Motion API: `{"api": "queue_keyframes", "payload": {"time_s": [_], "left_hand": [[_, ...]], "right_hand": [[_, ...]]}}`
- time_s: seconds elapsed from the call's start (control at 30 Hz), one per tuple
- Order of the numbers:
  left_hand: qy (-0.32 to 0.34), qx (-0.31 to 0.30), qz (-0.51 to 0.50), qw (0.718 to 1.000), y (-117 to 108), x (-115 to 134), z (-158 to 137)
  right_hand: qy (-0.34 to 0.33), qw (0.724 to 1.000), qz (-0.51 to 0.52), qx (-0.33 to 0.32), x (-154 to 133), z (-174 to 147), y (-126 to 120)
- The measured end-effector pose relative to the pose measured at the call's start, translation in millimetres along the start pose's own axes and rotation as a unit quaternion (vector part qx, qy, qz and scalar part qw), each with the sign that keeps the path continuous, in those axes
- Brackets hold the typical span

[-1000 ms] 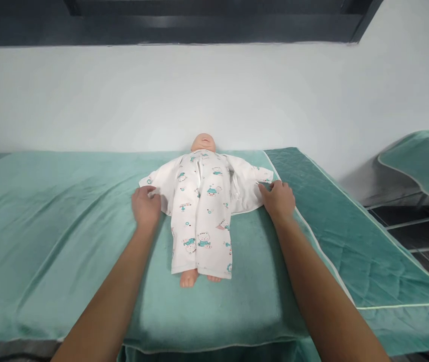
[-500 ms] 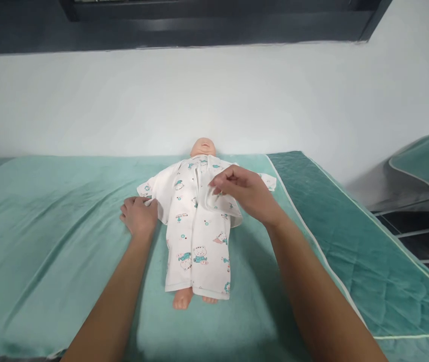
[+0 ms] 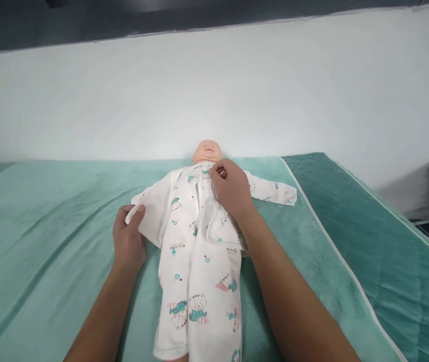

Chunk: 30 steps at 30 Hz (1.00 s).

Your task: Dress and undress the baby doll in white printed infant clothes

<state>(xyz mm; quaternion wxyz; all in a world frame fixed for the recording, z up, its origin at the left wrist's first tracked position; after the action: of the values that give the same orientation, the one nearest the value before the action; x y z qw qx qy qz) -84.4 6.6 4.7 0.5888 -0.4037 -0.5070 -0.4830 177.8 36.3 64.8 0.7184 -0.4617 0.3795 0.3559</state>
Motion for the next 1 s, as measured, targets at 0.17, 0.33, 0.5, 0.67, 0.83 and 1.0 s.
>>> {"api": "queue_keyframes", "payload": {"time_s": [0.17, 0.33, 0.5, 0.67, 0.83, 1.0], "left_hand": [[0.067, -0.087, -0.026, 0.994, 41, 46, -13], [0.202, -0.368, 0.18, 0.89, 93, 78, -49], [0.136, -0.231, 0.17, 0.948, 72, 74, -14], [0.08, -0.212, 0.29, 0.93, 89, 63, 39], [0.093, -0.298, 0.247, 0.917, 130, 73, 56], [0.072, -0.278, 0.206, 0.935, 142, 74, 72]], "right_hand": [[0.017, 1.0, 0.019, -0.007, 4, -2, -4], [0.043, 0.999, 0.03, 0.004, 11, 0, -5], [0.029, 0.999, 0.02, 0.0, 11, -1, -3], [-0.03, 0.998, -0.048, -0.029, -1, -6, -4], [-0.084, 0.976, -0.185, -0.073, -15, -12, 4], [-0.084, 0.961, -0.228, -0.129, -16, -14, 12]]}}
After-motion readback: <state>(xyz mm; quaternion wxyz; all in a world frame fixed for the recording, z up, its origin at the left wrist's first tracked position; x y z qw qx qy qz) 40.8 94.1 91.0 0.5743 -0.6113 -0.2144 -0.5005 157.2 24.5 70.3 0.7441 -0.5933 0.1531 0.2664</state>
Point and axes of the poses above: each hand's wrist, its own z-axis towards the middle knuckle, its own y-axis out of the palm, x = y × z, the point moved 5 cm from there along z, towards the middle knuckle, and after that the axes turned 8 degrees about -x, right-handed, at the moved point
